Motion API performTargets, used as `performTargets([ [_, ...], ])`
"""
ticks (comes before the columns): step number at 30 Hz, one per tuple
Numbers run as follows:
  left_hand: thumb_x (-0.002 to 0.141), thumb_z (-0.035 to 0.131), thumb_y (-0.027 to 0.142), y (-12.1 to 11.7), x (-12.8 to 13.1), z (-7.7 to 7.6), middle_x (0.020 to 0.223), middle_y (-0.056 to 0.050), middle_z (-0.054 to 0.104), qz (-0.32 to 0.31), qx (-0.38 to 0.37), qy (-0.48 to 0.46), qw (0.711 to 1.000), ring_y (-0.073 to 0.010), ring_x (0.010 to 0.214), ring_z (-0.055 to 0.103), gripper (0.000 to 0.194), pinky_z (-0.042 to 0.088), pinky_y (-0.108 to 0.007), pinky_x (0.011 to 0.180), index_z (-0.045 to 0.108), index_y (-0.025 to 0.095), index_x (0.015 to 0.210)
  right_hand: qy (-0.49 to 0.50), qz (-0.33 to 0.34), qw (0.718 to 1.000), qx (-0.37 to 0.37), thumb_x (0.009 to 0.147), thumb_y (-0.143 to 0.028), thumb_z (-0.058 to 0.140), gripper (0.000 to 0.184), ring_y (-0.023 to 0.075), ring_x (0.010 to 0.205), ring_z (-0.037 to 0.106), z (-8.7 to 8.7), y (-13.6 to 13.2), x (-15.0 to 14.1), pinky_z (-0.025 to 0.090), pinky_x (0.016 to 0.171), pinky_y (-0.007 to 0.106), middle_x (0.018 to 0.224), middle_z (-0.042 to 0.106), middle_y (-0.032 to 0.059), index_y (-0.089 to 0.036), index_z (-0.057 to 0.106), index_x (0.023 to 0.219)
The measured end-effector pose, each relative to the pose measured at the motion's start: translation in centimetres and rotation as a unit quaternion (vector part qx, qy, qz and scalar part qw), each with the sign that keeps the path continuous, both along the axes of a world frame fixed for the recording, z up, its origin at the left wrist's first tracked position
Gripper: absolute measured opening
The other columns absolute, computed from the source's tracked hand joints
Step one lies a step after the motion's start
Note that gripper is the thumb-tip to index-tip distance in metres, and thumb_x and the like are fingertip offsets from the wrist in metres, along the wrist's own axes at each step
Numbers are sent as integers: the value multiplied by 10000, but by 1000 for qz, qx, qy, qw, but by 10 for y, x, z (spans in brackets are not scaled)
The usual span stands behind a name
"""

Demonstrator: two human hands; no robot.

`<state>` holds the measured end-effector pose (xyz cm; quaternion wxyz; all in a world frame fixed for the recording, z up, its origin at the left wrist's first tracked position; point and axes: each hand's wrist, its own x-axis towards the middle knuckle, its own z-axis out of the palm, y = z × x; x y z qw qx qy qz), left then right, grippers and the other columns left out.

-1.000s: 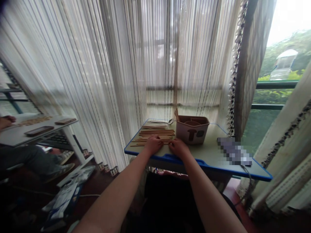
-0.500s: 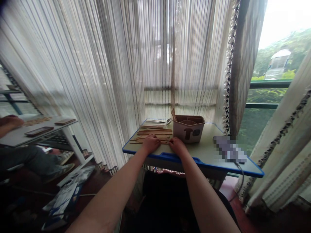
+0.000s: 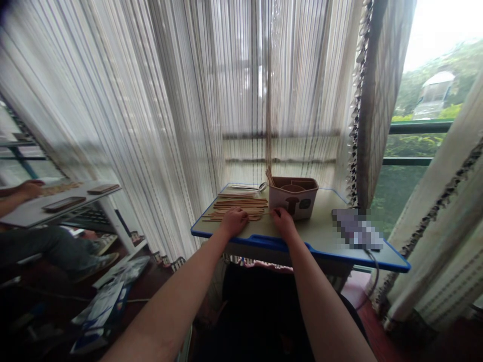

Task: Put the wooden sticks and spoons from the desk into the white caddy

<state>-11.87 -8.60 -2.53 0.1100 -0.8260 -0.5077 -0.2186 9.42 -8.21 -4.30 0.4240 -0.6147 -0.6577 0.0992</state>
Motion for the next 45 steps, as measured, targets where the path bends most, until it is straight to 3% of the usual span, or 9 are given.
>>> performTargets([
  [6, 861, 398, 367, 2, 1, 0, 917, -56, 604, 2, 7, 5, 1000, -197, 944, 509, 296, 375, -331, 858, 658, 228, 891, 98, -7, 994, 39, 790, -380, 405, 310, 213, 855, 569, 1, -4, 1, 423, 769, 318, 919, 632, 97, -161, 568, 937],
  [14, 865, 401, 406, 6, 0, -4, 903, -48, 602, -13, 26, 0, 1000, -202, 929, 499, 299, 367, -336, 830, 654, 250, 887, 137, 57, 989, 25, 720, -394, 508, 256, 182, 755, 556, 0, -4, 0, 429, 733, 304, 815, 612, 57, -173, 549, 842],
  [22, 876, 386, 358, 3, 1, -2, 913, -60, 590, -1, 21, -11, 1000, -201, 937, 488, 284, 354, -339, 844, 642, 238, 898, 197, -53, 971, 126, 744, -339, 478, 247, 185, 778, 548, 1, -7, 4, 434, 759, 315, 866, 595, 88, -164, 509, 916],
  [26, 866, 412, 363, 2, 1, -1, 915, -61, 591, -8, 17, -9, 1000, -198, 937, 489, 276, 358, -333, 843, 654, 236, 899, 233, -74, 954, 173, 719, -342, 519, 320, 180, 742, 548, 1, -6, 3, 434, 742, 319, 819, 589, 72, -146, 504, 972],
  [29, 865, 414, 376, 3, 0, -2, 894, -59, 592, -21, 24, -7, 999, -189, 915, 496, 286, 367, -322, 830, 661, 232, 884, 295, -33, 940, 169, 689, -392, 567, 393, 165, 676, 540, 0, -4, 3, 440, 670, 304, 756, 583, 40, -140, 510, 986],
  [32, 867, 409, 391, 7, 0, -4, 852, -48, 596, -42, 24, -6, 999, -175, 873, 509, 298, 377, -304, 808, 664, 237, 875, 310, 35, 942, 123, 677, -459, 584, 366, 145, 614, 520, -1, -5, 0, 424, 602, 276, 699, 585, 26, -148, 566, 869],
  [40, 881, 383, 389, 10, 7, -2, 867, -33, 578, -84, 37, -8, 996, -160, 876, 507, 306, 384, -277, 807, 657, 253, 894, 199, 171, 965, 12, 679, -493, 572, 390, 139, 574, 519, 5, -11, -14, 393, 547, 255, 615, 598, 17, -138, 658, 815],
  [43, 878, 394, 384, 11, 9, 0, 869, -35, 574, -89, 31, -7, 996, -157, 871, 509, 297, 386, -277, 808, 656, 244, 868, 173, 177, 969, 10, 701, -488, 539, 395, 147, 593, 538, 4, -9, -13, 398, 552, 255, 637, 611, 22, -142, 660, 849],
  [45, 877, 403, 359, 12, 9, -1, 870, -34, 576, -83, 27, -7, 996, -157, 872, 513, 277, 389, -278, 807, 649, 234, 856, 175, 146, 973, 18, 722, -498, 506, 409, 153, 594, 546, 1, -7, -11, 403, 553, 257, 646, 615, 31, -137, 650, 848],
])
